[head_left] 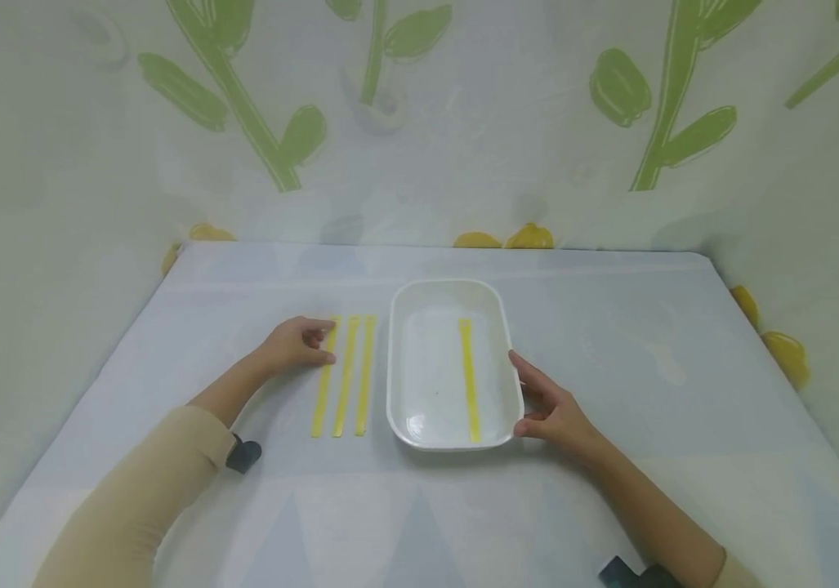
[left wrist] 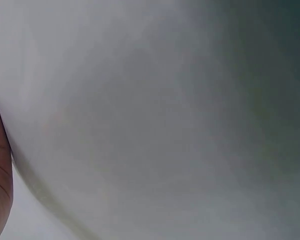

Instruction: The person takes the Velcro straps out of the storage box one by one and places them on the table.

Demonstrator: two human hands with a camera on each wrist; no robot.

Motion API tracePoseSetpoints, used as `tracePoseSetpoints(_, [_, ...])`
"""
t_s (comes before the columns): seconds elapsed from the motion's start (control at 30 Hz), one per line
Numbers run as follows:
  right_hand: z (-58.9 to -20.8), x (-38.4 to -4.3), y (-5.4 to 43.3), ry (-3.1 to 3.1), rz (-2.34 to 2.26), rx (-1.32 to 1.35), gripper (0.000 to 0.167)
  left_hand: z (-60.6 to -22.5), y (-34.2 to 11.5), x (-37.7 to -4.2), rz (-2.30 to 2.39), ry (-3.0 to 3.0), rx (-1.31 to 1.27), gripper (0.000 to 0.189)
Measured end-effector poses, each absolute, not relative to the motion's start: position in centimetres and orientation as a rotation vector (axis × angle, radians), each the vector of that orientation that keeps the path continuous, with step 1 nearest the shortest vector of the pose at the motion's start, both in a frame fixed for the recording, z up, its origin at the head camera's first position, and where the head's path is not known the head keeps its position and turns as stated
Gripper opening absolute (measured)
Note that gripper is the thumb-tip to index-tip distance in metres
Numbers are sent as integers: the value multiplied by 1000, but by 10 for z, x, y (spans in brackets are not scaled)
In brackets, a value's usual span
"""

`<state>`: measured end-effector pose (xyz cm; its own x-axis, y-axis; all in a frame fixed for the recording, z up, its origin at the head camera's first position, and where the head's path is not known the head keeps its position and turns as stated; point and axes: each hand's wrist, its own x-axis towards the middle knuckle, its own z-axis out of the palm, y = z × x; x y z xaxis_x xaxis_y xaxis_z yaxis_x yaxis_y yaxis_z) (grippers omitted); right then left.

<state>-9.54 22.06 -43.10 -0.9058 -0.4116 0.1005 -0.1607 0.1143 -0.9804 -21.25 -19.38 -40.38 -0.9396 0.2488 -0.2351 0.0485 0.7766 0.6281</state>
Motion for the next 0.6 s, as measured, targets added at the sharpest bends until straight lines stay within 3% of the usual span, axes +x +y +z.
tracePoseSetpoints(0.6, [-432, -96, 221, 2153, -1906, -596, 91, -395, -196, -222, 1037, 2566, 246, 68])
